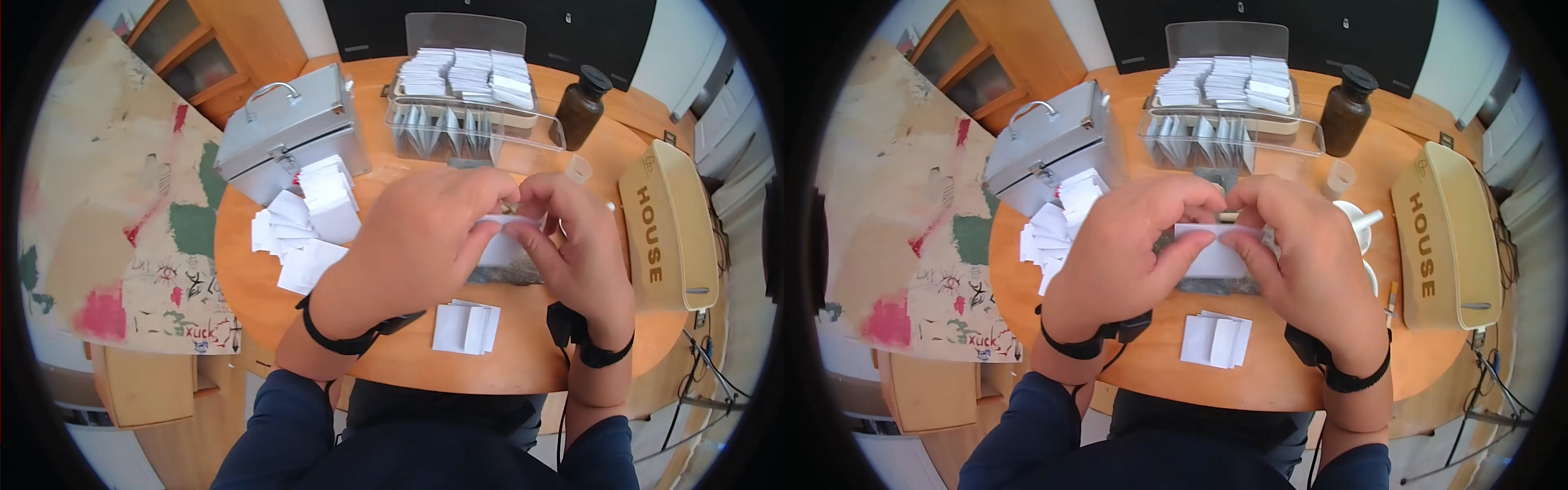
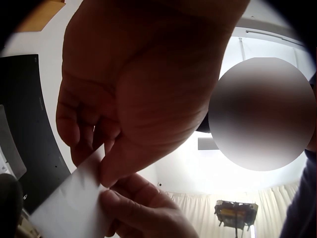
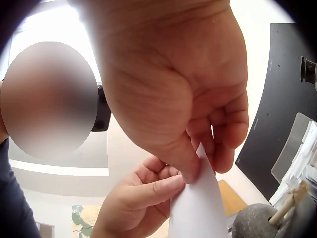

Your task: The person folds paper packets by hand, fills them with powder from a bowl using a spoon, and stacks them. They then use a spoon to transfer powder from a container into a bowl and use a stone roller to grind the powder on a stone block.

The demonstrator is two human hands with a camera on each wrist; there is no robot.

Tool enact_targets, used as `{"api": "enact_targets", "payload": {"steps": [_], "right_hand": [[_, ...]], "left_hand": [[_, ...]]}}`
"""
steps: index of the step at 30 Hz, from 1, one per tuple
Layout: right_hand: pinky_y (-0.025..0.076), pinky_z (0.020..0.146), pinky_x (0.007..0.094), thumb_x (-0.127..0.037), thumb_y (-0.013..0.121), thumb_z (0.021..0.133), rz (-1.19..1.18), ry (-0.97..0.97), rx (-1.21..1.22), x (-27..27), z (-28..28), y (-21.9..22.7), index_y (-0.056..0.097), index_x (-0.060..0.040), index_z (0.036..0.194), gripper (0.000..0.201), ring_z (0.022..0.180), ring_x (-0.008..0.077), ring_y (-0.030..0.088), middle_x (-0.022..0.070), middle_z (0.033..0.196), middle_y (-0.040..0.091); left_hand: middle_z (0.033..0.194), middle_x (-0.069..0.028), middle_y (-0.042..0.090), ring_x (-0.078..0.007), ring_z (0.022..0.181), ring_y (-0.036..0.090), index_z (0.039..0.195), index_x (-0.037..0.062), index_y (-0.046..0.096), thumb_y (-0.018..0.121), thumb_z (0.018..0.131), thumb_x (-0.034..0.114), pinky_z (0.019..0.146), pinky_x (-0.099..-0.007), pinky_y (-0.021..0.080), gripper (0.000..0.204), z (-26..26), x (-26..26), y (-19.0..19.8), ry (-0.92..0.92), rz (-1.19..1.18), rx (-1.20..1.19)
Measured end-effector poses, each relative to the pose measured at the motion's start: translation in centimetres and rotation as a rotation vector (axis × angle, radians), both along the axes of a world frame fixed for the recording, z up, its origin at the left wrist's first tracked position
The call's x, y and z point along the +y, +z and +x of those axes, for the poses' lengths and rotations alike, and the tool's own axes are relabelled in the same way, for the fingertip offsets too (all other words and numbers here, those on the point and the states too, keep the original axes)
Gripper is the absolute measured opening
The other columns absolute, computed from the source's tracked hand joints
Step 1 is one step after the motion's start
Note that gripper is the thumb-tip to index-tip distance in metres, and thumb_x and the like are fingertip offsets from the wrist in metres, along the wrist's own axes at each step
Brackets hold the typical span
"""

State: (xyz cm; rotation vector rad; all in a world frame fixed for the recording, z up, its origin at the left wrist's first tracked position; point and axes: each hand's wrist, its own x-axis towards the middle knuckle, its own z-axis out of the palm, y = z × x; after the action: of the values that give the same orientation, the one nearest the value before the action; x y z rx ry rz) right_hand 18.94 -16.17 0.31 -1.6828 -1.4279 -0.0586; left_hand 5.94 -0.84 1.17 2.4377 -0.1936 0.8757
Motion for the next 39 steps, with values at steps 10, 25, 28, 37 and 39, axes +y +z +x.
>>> {"api": "enact_targets", "payload": {"steps": [10,25,28,37,39], "right_hand": [[0.048,0.069,0.0373,-0.004,0.073,0.075,0.07,0.058,-0.111,-1.8,0.5,0.9,0.062,-0.0029,0.1,0.028,0.079,0.0299,0.062,0.011,0.083,0.064],[0.044,0.062,0.0268,-0.008,0.069,0.082,0.008,0.046,-0.174,-3.1,1.3,1.3,0.063,-0.0026,0.101,0.02,0.078,0.0162,0.063,0.0046,0.084,0.066],[0.044,0.059,0.0268,-0.007,0.071,0.082,-0.011,0.044,-0.199,-3.2,1.5,1.3,0.064,-0.0023,0.102,0.022,0.077,0.0164,0.065,0.0059,0.084,0.067],[0.043,0.055,0.0276,-0.01,0.072,0.082,-0.001,0.042,-0.174,-3.7,1.7,1.2,0.064,-0.0034,0.099,0.02,0.076,0.0183,0.067,0.0071,0.082,0.066],[0.044,0.055,0.0282,-0.01,0.072,0.082,0.018,0.038,-0.158,-3.6,1.8,1.0,0.063,-0.0037,0.099,0.019,0.076,0.0185,0.067,0.007,0.081,0.066]], "left_hand": [[0.087,-0.0097,0.062,-0.0218,0.073,0.061,0.096,0.0015,0.068,0.061,0.083,-0.002,0.065,-0.03,0.049,0.015,-9.7,5.4,-0.4,0.555,-0.047,0.206],[0.097,-0.0137,0.062,-0.0334,0.091,0.059,0.1,0.0026,0.066,0.073,0.077,0.008,0.081,-0.0393,0.048,0.024,-11.5,1.5,-7.1,0.363,0.08,0.473],[0.095,-0.0149,0.062,-0.034,0.09,0.059,0.096,0.0023,0.065,0.076,0.077,0.017,0.079,-0.0405,0.048,0.027,-9.0,-3.2,-7.8,0.195,0.065,0.463],[0.079,-0.011,0.056,-0.0304,0.077,0.057,0.081,0.0035,0.06,0.076,0.078,0.021,0.067,-0.0389,0.047,0.024,-6.0,-6.9,-10.2,0.152,0.023,0.566],[0.078,-0.0104,0.056,-0.0288,0.075,0.058,0.08,0.0037,0.06,0.075,0.078,0.018,0.066,-0.0377,0.047,0.021,-6.0,-7.0,-10.4,0.149,0.031,0.555]]}}
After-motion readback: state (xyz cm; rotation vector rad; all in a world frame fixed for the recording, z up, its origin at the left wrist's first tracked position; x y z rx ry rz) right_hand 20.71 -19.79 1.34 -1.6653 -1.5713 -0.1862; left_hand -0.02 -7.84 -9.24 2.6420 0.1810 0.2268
